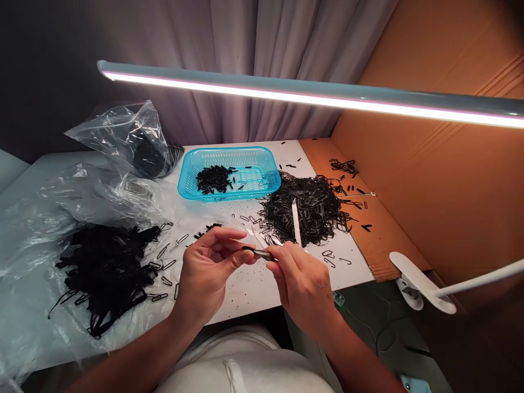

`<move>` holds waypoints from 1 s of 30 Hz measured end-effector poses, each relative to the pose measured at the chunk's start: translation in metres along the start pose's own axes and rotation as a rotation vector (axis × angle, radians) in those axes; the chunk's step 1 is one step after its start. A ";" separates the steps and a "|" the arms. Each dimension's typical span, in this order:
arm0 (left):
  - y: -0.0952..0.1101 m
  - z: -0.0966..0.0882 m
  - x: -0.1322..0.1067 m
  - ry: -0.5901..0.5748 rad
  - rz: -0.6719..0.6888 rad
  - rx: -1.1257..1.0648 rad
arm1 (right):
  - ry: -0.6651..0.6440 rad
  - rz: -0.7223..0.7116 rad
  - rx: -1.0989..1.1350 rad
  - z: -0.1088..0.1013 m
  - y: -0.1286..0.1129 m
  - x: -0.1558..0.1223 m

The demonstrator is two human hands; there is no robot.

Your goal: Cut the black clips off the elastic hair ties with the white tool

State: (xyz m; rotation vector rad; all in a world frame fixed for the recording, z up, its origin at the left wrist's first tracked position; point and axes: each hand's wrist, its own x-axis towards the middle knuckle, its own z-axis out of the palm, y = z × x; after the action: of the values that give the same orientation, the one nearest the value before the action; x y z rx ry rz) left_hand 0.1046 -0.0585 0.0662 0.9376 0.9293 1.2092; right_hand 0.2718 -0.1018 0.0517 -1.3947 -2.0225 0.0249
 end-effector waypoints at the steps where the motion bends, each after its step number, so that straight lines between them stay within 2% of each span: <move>1: 0.000 0.000 0.000 -0.001 0.008 0.007 | 0.003 0.008 0.004 0.000 -0.001 0.000; 20: 0.002 -0.006 0.000 -0.030 0.042 0.174 | -0.030 -0.043 0.003 0.000 0.000 0.004; 30: 0.008 -0.003 -0.004 -0.065 0.098 0.277 | -0.022 -0.013 0.038 0.001 -0.003 0.002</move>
State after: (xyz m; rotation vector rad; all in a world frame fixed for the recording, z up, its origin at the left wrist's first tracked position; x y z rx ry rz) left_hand 0.0985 -0.0612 0.0726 1.2482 1.0256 1.1418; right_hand 0.2686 -0.1013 0.0533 -1.3635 -2.0383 0.0722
